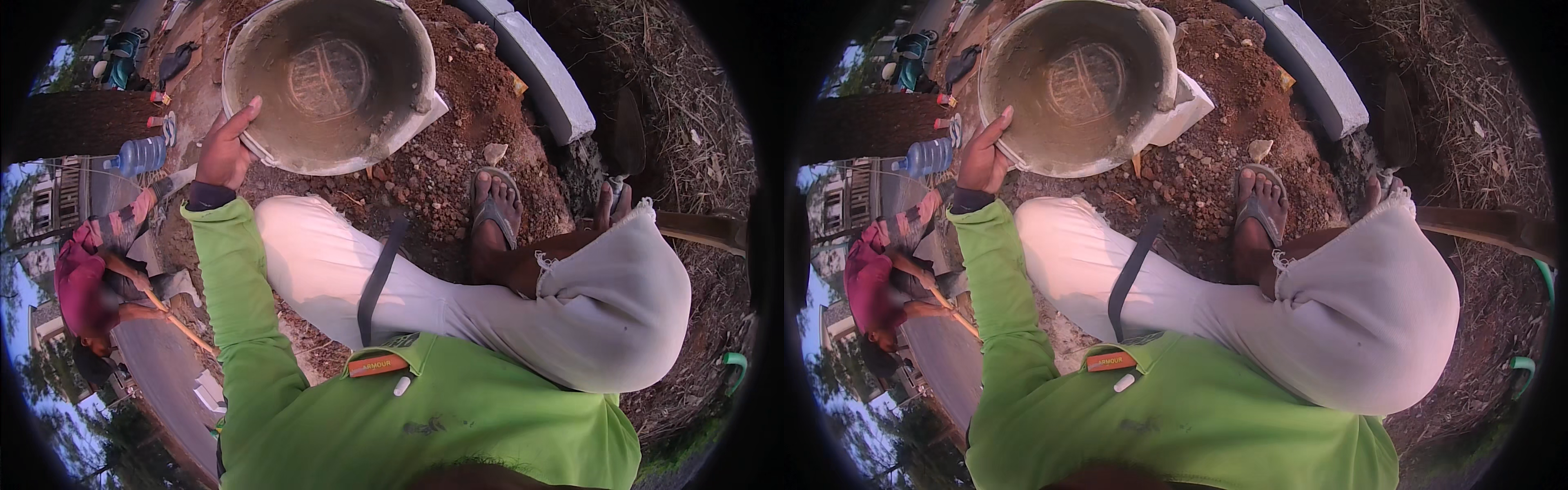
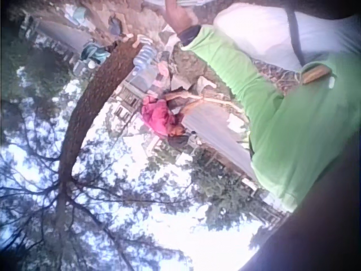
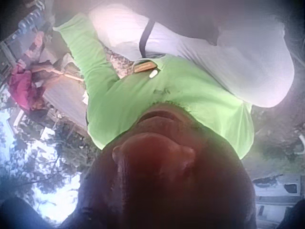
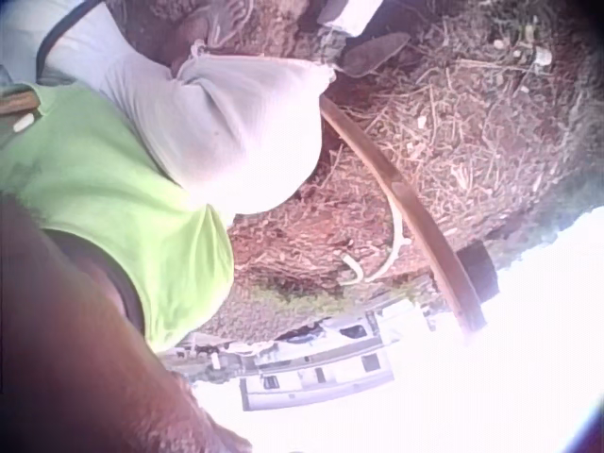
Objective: The person applies mortar to a concrete block using a trowel and places it in a row along a dirt trench, tapping it into alignment with a hammer.
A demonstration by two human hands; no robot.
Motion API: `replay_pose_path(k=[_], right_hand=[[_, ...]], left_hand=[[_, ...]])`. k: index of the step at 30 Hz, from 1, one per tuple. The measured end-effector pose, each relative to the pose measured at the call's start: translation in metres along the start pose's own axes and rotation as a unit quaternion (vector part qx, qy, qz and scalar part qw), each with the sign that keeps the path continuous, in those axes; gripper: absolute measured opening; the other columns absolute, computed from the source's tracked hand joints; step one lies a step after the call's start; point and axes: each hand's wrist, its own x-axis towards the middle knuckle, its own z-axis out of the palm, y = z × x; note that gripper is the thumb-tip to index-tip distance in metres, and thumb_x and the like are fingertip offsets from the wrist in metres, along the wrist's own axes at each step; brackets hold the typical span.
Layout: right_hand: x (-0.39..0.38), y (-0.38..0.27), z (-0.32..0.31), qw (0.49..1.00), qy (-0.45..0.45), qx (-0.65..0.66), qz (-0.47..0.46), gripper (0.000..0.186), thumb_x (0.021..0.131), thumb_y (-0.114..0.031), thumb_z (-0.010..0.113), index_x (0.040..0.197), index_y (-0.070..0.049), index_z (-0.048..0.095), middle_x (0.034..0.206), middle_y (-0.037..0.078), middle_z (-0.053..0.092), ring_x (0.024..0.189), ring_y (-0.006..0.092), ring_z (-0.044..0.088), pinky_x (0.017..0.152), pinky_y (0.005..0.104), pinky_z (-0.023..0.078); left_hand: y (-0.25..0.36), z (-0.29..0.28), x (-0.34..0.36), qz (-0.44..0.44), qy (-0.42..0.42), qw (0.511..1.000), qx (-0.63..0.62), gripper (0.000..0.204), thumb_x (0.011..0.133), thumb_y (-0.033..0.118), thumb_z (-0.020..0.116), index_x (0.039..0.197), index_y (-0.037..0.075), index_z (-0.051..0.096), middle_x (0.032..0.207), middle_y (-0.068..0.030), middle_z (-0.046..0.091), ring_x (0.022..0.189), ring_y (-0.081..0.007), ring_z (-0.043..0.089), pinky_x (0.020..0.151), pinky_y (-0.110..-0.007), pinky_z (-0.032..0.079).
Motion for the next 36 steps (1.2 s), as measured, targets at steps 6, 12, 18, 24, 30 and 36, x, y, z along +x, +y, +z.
replay_pose_path(k=[6, 12, 18, 24, 30, 36], right_hand=[[0.042, 0.005, 0.037, 0.973, -0.149, 0.154, 0.084, 0.03, 0.104, -0.036, 0.061, 0.106, -0.007, 0.056, 0.069, -0.007, 0.047, 0.058, 0.002, 0.039, 0.052, 0.0232, 0.028], [0.064, -0.004, 0.027, 0.943, -0.208, 0.217, 0.141, 0.018, 0.103, -0.026, 0.064, 0.103, -0.011, 0.055, 0.072, -0.009, 0.045, 0.057, -0.0015, 0.035, 0.046, 0.0192, 0.024], [0.117, -0.049, 0.05, 0.943, -0.297, 0.149, 0.026, 0.016, 0.104, -0.029, 0.063, 0.104, -0.014, 0.056, 0.065, -0.009, 0.043, 0.047, -0.0009, 0.033, 0.039, 0.0189, 0.026], [0.116, -0.11, 0.058, 0.919, -0.38, 0.105, 0.01, 0.02, 0.095, -0.022, 0.068, 0.103, -0.006, 0.06, 0.069, -0.004, 0.054, 0.052, 0.0042, 0.046, 0.047, 0.0241, 0.039], [0.079, -0.108, 0.116, 0.834, -0.539, -0.046, -0.108, 0.032, 0.081, -0.024, 0.07, 0.096, 0.002, 0.062, 0.075, 0.018, 0.06, 0.069, 0.0297, 0.061, 0.069, 0.0421, 0.049], [0.05, -0.071, 0.15, 0.76, -0.628, -0.076, -0.147, 0.034, 0.077, -0.026, 0.07, 0.095, 0.002, 0.065, 0.078, 0.02, 0.067, 0.074, 0.0386, 0.067, 0.07, 0.047, 0.052]], left_hand=[[-0.051, -0.11, -0.014, 0.101, 0.219, 0.941, -0.236, 0.046, 0.101, 0.017, 0.058, 0.141, -0.003, 0.045, 0.138, -0.0193, 0.057, 0.131, -0.0361, 0.055, 0.104, -0.054, 0.053], [-0.219, -0.176, -0.006, 0.049, 0.385, 0.765, -0.514, 0.043, 0.098, 0.012, 0.055, 0.136, -0.007, 0.047, 0.137, -0.0235, 0.056, 0.132, -0.0391, 0.053, 0.106, -0.053, 0.053], [-0.412, -0.329, -0.025, -0.023, 0.403, 0.761, -0.509, 0.039, 0.097, 0.019, 0.059, 0.129, -0.002, 0.057, 0.13, -0.0184, 0.063, 0.121, -0.0323, 0.06, 0.1, -0.048, 0.056], [-0.415, -0.286, -0.011, -0.078, 0.446, 0.75, -0.483, 0.045, 0.097, 0.022, 0.062, 0.135, 0.0, 0.054, 0.132, -0.0186, 0.062, 0.12, -0.0301, 0.061, 0.099, -0.047, 0.056], [-0.313, -0.16, -0.039, -0.25, 0.294, 0.846, -0.369, 0.052, 0.097, 0.025, 0.065, 0.141, 0.002, 0.05, 0.133, -0.0188, 0.06, 0.12, -0.0278, 0.061, 0.099, -0.047, 0.055], [-0.171, -0.083, 0.063, -0.198, -0.062, 0.976, 0.068, 0.078, 0.089, 0.025, 0.08, 0.152, 0.003, 0.04, 0.144, -0.0183, 0.053, 0.124, -0.0276, 0.06, 0.103, -0.041, 0.05]])
